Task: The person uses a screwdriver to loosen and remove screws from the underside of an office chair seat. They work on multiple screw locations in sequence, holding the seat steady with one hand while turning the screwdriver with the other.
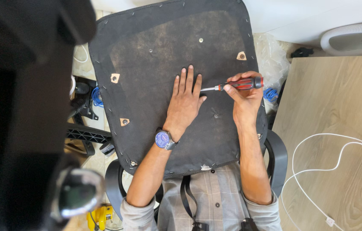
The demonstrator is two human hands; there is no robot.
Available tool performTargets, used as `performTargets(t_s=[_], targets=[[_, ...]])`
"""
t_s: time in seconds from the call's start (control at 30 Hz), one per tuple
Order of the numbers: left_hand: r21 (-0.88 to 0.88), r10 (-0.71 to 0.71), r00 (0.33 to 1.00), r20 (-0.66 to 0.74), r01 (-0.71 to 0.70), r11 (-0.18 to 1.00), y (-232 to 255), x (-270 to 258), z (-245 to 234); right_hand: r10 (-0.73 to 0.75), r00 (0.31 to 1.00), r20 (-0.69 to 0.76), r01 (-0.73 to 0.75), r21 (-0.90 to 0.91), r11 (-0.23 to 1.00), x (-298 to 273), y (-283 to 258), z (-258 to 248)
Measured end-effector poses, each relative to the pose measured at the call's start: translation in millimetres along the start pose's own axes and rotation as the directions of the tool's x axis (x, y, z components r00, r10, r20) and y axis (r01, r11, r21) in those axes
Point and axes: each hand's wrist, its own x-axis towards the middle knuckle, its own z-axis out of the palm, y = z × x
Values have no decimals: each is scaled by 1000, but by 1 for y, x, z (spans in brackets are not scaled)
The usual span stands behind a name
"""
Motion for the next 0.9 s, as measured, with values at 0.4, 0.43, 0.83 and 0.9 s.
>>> performTargets(t_s=[0.4,0.43,0.83,0.9], targets=[[-57,-38,999,16,39,998,-1,0,-4,122,989,-89,-129,-87,988,1,6,-7],[-54,-36,999,13,37,998,-1,0,-4,126,990,-56,-128,-32,991,1,6,-6],[-30,-35,999,15,35,999,0,0,-4,109,994,-8,-109,12,994,5,8,-2],[-39,-44,998,39,45,998,0,0,-4,190,981,36,-193,164,967,5,8,-4]])
